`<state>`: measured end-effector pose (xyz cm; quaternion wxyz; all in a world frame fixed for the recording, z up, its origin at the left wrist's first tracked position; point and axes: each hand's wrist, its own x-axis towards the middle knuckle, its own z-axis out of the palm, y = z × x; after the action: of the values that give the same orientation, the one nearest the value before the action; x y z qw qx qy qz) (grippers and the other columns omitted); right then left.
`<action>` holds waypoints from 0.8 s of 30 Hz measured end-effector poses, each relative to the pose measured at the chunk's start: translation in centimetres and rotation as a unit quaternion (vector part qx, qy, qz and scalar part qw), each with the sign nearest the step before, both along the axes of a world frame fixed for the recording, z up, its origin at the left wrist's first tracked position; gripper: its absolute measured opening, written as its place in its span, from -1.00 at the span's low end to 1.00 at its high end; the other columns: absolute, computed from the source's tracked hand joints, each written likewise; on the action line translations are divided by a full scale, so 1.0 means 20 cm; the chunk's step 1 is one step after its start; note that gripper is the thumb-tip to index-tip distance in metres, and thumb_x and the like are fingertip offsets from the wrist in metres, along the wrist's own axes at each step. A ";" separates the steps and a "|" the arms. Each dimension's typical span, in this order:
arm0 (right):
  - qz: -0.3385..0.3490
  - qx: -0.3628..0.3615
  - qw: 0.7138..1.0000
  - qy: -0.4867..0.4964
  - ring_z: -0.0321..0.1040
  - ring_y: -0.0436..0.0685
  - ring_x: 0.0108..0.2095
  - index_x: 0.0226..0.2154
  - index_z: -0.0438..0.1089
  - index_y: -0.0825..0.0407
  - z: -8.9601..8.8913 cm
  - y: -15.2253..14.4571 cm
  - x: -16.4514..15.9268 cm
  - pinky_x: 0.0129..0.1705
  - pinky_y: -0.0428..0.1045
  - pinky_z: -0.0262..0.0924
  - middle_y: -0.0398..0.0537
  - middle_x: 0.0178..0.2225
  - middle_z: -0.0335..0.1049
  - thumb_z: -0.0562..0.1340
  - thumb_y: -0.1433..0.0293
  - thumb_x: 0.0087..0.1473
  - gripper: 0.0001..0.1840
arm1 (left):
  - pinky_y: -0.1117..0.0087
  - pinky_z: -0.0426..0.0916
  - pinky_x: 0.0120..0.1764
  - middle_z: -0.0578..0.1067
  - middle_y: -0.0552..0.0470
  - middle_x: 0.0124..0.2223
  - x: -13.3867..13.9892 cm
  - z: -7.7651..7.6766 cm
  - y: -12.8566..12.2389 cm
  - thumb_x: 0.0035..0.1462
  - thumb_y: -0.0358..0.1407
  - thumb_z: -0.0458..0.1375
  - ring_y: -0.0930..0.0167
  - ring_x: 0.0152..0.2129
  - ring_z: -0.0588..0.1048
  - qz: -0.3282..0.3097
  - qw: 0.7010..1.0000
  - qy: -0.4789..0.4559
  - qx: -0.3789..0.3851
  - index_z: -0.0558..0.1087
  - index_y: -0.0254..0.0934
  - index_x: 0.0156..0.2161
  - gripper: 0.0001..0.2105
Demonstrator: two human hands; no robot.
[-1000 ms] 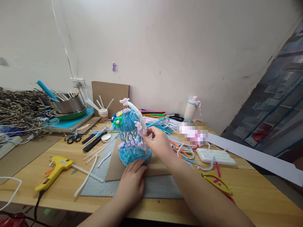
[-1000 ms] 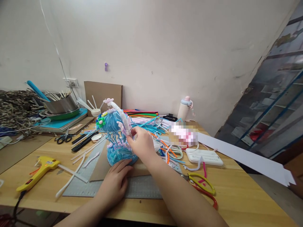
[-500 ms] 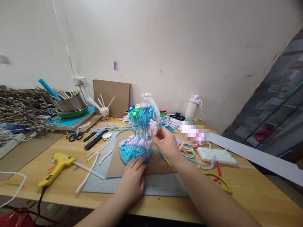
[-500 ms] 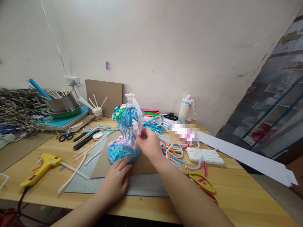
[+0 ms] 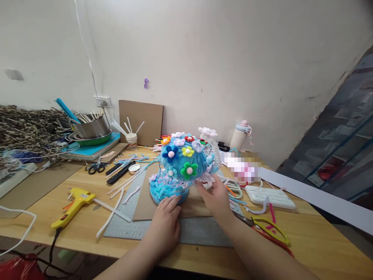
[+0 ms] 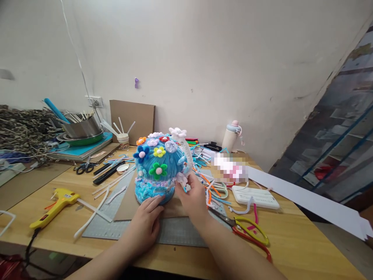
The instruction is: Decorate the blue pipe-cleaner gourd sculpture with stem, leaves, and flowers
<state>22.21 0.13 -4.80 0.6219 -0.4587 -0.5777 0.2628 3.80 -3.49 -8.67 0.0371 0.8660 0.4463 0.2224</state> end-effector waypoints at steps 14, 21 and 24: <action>-0.038 0.030 0.998 0.030 0.43 0.17 -0.25 -0.23 0.39 0.03 -0.07 0.00 0.01 -0.23 0.03 0.32 0.02 -0.26 0.50 0.28 0.23 0.01 -0.73 | -0.01 0.23 0.15 0.38 -0.10 0.17 -0.01 -0.02 0.00 -0.06 -0.58 -0.02 0.19 0.12 0.32 -0.014 0.999 -0.010 0.033 0.47 -0.28 -0.20 -0.65; -0.081 0.047 0.995 0.015 0.38 0.13 -0.33 -0.28 0.39 0.03 -0.08 0.02 0.02 -0.27 0.01 0.30 -0.05 -0.39 0.46 0.27 0.21 -0.01 -0.73 | 0.16 0.40 -0.08 0.52 -0.08 -0.06 -0.02 0.22 -0.08 0.00 -0.60 0.02 0.28 -0.09 0.45 -0.096 0.960 -0.118 0.234 0.41 -0.25 -0.11 -0.64; -0.074 0.037 0.997 0.012 0.35 0.12 -0.35 -0.30 0.37 0.02 -0.08 0.02 0.02 -0.30 0.00 0.29 -0.07 -0.41 0.43 0.26 0.21 0.00 -0.75 | 0.19 0.35 -0.07 0.51 -0.02 -0.09 -0.01 0.55 -0.12 0.01 -0.57 0.08 0.32 -0.13 0.46 -0.070 0.939 -0.169 0.290 0.38 -0.14 -0.05 -0.60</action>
<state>22.55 0.51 -6.32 0.6632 -0.4737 -0.5438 0.2004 3.61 -5.97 2.41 -0.1253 0.8181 0.2878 0.4819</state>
